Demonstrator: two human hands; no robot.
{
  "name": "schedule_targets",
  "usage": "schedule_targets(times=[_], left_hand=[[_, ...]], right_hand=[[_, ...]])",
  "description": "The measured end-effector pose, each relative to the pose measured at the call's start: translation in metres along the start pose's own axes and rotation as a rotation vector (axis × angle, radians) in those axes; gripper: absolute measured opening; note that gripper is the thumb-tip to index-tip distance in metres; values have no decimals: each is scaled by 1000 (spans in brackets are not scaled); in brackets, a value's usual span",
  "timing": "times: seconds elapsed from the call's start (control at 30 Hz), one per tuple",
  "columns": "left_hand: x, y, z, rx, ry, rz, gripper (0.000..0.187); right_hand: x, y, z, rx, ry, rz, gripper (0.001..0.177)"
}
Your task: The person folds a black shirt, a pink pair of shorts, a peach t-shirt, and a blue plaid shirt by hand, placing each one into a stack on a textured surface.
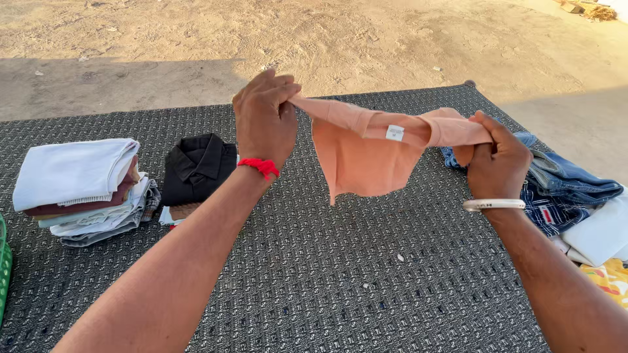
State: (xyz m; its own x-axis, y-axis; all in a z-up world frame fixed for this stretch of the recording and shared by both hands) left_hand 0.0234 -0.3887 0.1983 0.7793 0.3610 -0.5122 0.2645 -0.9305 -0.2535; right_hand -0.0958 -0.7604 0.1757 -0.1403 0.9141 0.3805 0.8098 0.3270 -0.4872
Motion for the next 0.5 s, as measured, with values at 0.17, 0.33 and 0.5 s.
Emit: schedule_targets(times=[0.17, 0.33, 0.5], left_hand=[[-1, -7, 59, 136, 62, -49, 25], [39, 11, 130, 439, -421, 126, 20], [71, 59, 181, 785, -854, 508, 15]], right_hand=[[-1, 0, 53, 140, -93, 170, 25], [-84, 25, 109, 600, 352, -71, 29], [-100, 35, 108, 606, 710, -603, 22]])
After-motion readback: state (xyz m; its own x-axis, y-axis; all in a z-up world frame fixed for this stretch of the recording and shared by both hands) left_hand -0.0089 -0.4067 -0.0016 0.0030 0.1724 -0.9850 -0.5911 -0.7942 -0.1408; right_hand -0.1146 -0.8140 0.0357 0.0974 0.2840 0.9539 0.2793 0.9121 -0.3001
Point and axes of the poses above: each hand's wrist, its own z-axis away from the middle knuckle, its own y-axis out of the palm, x = y × z, the point moved 8 cm from there along -z, towards the middle knuckle, and after that the axes turned 12 degrees about z, right-handed, at the moved point
